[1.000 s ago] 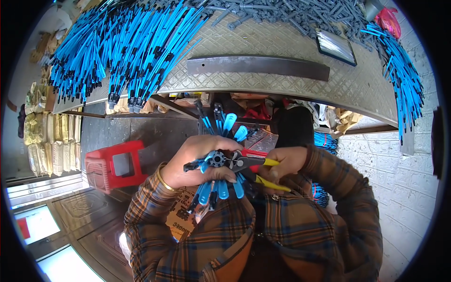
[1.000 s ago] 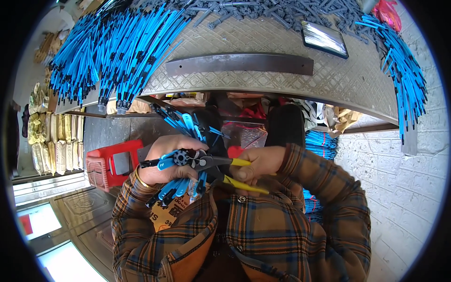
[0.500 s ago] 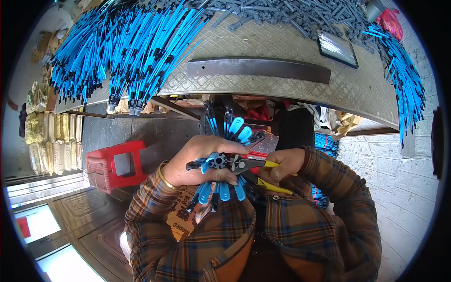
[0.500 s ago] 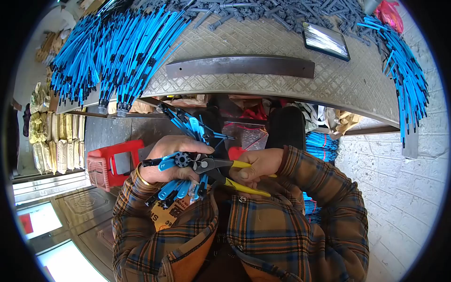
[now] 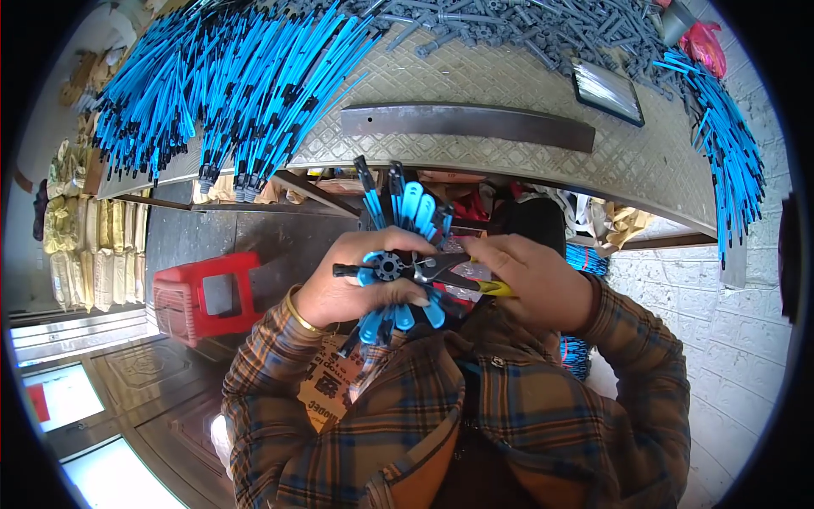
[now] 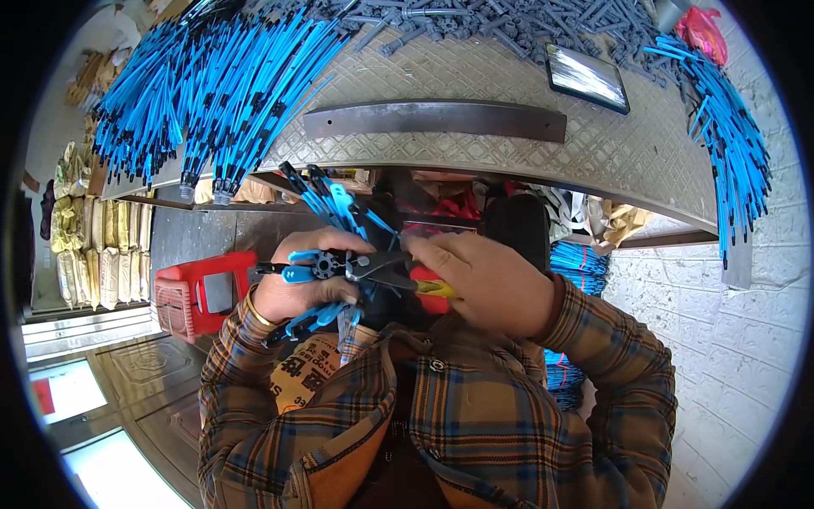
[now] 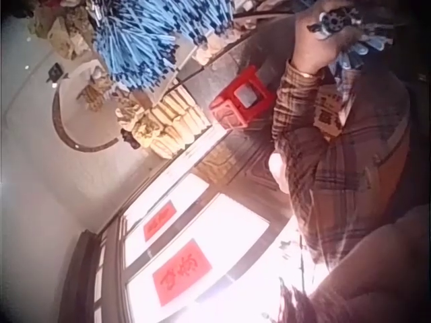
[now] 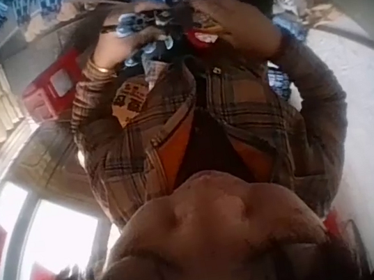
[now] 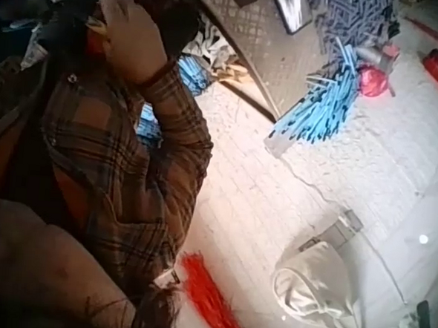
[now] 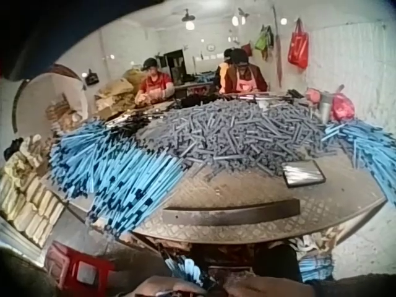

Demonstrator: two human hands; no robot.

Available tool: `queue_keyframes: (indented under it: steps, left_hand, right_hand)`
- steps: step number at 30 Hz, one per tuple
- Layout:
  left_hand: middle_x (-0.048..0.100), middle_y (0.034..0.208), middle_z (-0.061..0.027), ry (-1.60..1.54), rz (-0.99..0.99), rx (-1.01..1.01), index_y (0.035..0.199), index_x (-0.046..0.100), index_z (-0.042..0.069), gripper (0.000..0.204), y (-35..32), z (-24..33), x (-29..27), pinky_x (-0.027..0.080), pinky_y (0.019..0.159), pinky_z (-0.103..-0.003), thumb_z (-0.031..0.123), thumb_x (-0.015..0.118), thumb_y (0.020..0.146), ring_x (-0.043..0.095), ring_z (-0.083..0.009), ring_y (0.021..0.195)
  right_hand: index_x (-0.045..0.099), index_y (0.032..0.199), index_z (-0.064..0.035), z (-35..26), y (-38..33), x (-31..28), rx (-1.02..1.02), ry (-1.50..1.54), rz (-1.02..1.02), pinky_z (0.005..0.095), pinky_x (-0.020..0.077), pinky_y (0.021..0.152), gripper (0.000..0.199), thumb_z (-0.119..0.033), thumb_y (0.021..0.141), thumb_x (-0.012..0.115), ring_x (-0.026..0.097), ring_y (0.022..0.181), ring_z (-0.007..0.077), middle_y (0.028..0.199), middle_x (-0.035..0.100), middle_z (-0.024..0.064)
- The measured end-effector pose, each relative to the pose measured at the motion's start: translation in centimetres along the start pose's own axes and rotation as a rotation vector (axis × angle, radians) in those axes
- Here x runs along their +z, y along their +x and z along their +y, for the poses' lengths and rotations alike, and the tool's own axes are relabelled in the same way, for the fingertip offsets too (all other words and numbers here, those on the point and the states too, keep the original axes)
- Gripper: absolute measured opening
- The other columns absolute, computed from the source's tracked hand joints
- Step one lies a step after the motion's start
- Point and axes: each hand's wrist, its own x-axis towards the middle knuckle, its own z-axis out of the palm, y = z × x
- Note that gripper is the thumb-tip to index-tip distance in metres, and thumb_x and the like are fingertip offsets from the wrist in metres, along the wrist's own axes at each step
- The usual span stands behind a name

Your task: The person assembles a circular bundle of blue wires and electronic components at a workbench, using wire cutters.

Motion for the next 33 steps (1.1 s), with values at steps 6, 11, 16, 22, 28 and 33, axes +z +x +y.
queue_keyframes:
  steps: [6, 11, 16, 22, 28, 33]
  left_hand:
    - [0.065, 0.090, -0.0089, 0.116, -0.092, 0.129, 0.101, 0.061, 0.005, 0.043, 0.6, 0.2, 0.4, 0.049, 0.071, -0.031, 0.015, 0.080, 0.063, 0.064, -0.0244, 0.079]
    - [0.065, 0.090, -0.0088, 0.044, -0.114, 0.093, 0.101, 0.061, 0.005, 0.044, 0.5, -0.4, 0.2, 0.049, 0.071, -0.031, 0.017, 0.080, 0.064, 0.064, -0.0243, 0.081]
    - [0.065, 0.089, -0.0089, 0.030, -0.060, 0.012, 0.099, 0.061, 0.005, 0.042, 0.2, -0.3, -0.1, 0.049, 0.071, -0.031, 0.017, 0.080, 0.064, 0.064, -0.0232, 0.081]
    - [0.065, 0.088, -0.0084, 0.042, -0.108, 0.134, 0.099, 0.061, 0.005, 0.040, 0.7, -0.5, 0.2, 0.049, 0.069, -0.030, 0.014, 0.080, 0.064, 0.064, -0.0213, 0.078]
    - [0.065, 0.088, -0.0091, 0.000, -0.056, 0.006, 0.099, 0.061, 0.005, 0.040, 0.6, -0.6, -0.5, 0.049, 0.069, -0.030, 0.015, 0.079, 0.066, 0.064, -0.0214, 0.079]
    - [0.064, 0.088, -0.0091, -0.031, -0.118, -0.019, 0.100, 0.061, 0.005, 0.041, 0.7, -0.6, -0.3, 0.049, 0.068, -0.031, 0.018, 0.079, 0.066, 0.064, -0.0216, 0.078]
  right_hand:
    - [0.038, 0.127, 0.0001, 2.9, -1.1, 2.4, 0.475, 1.371, -0.872, 0.0353, 0.0493, 0.078, 0.049, -0.011, 0.083, 0.056, 0.059, 0.094, 0.0228, 0.109, 0.057, 0.0145]
    - [0.042, 0.124, 0.0024, 1.7, -1.1, 0.5, 0.197, 1.165, -0.524, 0.0341, 0.0503, 0.075, 0.050, -0.021, 0.084, 0.061, 0.062, 0.088, 0.0211, 0.101, 0.060, 0.0127]
    - [0.037, 0.126, 0.0049, -0.3, -0.2, -0.1, -0.023, -0.072, 0.077, 0.0339, 0.0519, 0.070, 0.061, -0.024, 0.081, 0.068, 0.063, 0.080, 0.0219, 0.097, 0.061, 0.0146]
    - [0.039, 0.126, 0.0048, 3.3, -2.3, 3.2, 0.632, 1.843, -0.849, 0.0351, 0.0515, 0.072, 0.056, -0.016, 0.081, 0.064, 0.063, 0.081, 0.0252, 0.098, 0.059, 0.0189]
    - [0.040, 0.126, 0.0056, 0.0, -0.4, -0.2, -0.059, 0.120, 0.046, 0.0308, 0.0519, 0.071, 0.060, -0.018, 0.078, 0.068, 0.063, 0.078, 0.0216, 0.098, 0.060, 0.0173]
    - [0.038, 0.129, 0.0036, 1.9, -1.8, 1.9, 0.375, 0.847, -0.446, 0.0307, 0.0506, 0.075, 0.068, -0.019, 0.074, 0.071, 0.062, 0.082, 0.0231, 0.101, 0.060, 0.0160]
